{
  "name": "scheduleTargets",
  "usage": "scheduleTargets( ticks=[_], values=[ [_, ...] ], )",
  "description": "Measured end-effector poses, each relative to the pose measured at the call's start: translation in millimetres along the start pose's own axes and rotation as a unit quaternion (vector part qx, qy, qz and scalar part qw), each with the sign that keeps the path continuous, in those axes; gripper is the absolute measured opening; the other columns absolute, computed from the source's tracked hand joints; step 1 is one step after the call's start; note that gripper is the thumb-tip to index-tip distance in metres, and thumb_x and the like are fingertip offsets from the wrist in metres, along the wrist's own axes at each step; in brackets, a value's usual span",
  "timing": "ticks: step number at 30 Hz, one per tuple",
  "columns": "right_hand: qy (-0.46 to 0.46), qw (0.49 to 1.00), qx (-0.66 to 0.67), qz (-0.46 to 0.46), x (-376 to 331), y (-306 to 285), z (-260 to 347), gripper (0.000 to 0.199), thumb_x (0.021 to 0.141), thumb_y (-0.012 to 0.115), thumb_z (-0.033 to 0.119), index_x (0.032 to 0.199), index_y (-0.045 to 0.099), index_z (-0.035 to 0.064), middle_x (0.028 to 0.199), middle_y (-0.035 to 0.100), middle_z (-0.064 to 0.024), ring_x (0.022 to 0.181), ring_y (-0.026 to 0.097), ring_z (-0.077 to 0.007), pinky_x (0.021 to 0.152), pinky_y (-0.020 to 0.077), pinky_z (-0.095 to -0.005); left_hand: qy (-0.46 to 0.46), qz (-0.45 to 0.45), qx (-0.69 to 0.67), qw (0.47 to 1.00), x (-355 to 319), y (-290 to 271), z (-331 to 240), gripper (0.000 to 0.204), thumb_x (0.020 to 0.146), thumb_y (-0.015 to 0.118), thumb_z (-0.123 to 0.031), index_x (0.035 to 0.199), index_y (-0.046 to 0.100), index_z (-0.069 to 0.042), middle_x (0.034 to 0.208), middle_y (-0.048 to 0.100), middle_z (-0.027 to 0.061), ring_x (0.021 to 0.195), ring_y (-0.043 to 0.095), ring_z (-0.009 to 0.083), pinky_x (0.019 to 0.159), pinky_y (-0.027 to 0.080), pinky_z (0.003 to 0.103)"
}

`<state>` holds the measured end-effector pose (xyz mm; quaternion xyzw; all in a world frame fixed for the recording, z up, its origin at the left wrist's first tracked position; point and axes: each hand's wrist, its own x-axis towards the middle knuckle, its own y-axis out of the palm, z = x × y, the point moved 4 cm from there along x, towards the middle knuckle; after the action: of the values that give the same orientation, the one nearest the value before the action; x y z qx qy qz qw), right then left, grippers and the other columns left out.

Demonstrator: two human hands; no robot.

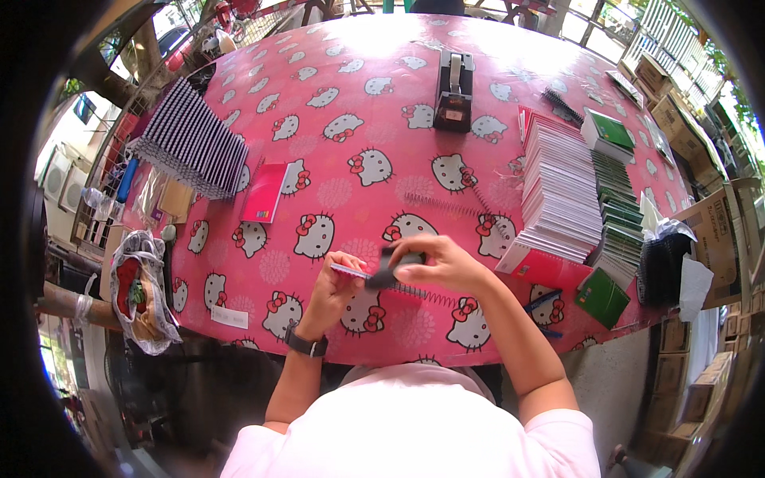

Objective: The person assembles spiral-bound notebooks by inserting a black plastic spiral binding into the punched holes of a pink cover and pages. They repeatedly pick up a notebook, insert the spiral, and place the finished unit on a growing stack on the table.

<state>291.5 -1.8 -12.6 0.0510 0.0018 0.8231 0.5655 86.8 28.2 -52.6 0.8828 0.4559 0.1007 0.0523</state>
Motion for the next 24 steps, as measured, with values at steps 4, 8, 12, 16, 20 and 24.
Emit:
scheduleTargets(
  ticks=[4,8,12,16,20,24],
  values=[
    [-0.002,0.996,0.087,-0.031,5.5,-2.7,-5.2,0.041,0.079,0.072,0.037,0.095,0.067,0.0001,0.097,0.061,-0.0099,0.086,0.053,-0.0149,0.075,0.0431,-0.028,0.005,0.006,-0.011,1.0,-1.9,-0.7,2.6,0.026,0.085,0.061,0.004,0.098,0.042,-0.008,0.096,0.048,0.0035,0.099,0.049,0.0138,0.092,0.041,0.03],
    [0.073,0.967,-0.234,-0.062,17.6,-2.2,6.5,0.037,0.079,0.072,0.034,0.089,0.067,-0.0013,0.102,0.062,-0.0124,0.1,0.055,-0.0162,0.075,0.0437,-0.028,0.001,0.022,-0.008,1.0,-1.4,-2.5,3.2,0.027,0.085,0.062,0.003,0.099,0.042,-0.009,0.098,0.048,0.0033,0.101,0.048,0.0141,0.093,0.039,0.031],
    [0.031,0.996,-0.019,-0.087,12.4,-7.1,-2.0,0.036,0.08,0.073,0.034,0.089,0.067,0.0001,0.102,0.061,-0.0121,0.108,0.053,-0.0174,0.075,0.0428,-0.0264,0.014,0.058,-0.023,0.998,-3.7,-1.3,-0.3,0.029,0.084,0.065,0.001,0.099,0.042,-0.008,0.099,0.049,0.0037,0.103,0.049,0.0162,0.095,0.04,0.035],
    [0.042,0.996,0.001,-0.075,5.9,-11.8,-23.1,0.037,0.08,0.073,0.034,0.093,0.067,0.0003,0.108,0.06,-0.0122,0.102,0.054,-0.0162,0.079,0.0424,-0.0269,0.029,0.06,-0.046,0.997,-5.6,1.2,4.0,0.031,0.083,0.065,0.001,0.101,0.042,-0.008,0.099,0.048,0.0039,0.105,0.048,0.0176,0.097,0.038,0.037],
    [0.079,0.99,-0.069,-0.091,-2.8,-9.6,-27.4,0.04,0.08,0.074,0.033,0.097,0.065,-0.0022,0.113,0.06,-0.0127,0.097,0.054,-0.0152,0.083,0.0428,-0.0282,0.07,0.02,0.04,0.997,-1.5,5.7,-5.3,0.028,0.085,0.062,0.002,0.102,0.041,-0.008,0.1,0.047,0.0041,0.104,0.048,0.017,0.096,0.039,0.035],
    [-0.023,0.989,-0.017,-0.146,-1.9,-12.0,8.9,0.037,0.078,0.076,0.031,0.096,0.067,-0.0004,0.098,0.062,-0.0085,0.082,0.055,-0.0107,0.07,0.0448,-0.0232,0.031,0.027,0.026,0.999,-1.3,3.4,-0.3,0.022,0.089,0.057,0.002,0.101,0.041,-0.007,0.1,0.047,0.0043,0.101,0.048,0.0152,0.092,0.04,0.031]
  ],
)
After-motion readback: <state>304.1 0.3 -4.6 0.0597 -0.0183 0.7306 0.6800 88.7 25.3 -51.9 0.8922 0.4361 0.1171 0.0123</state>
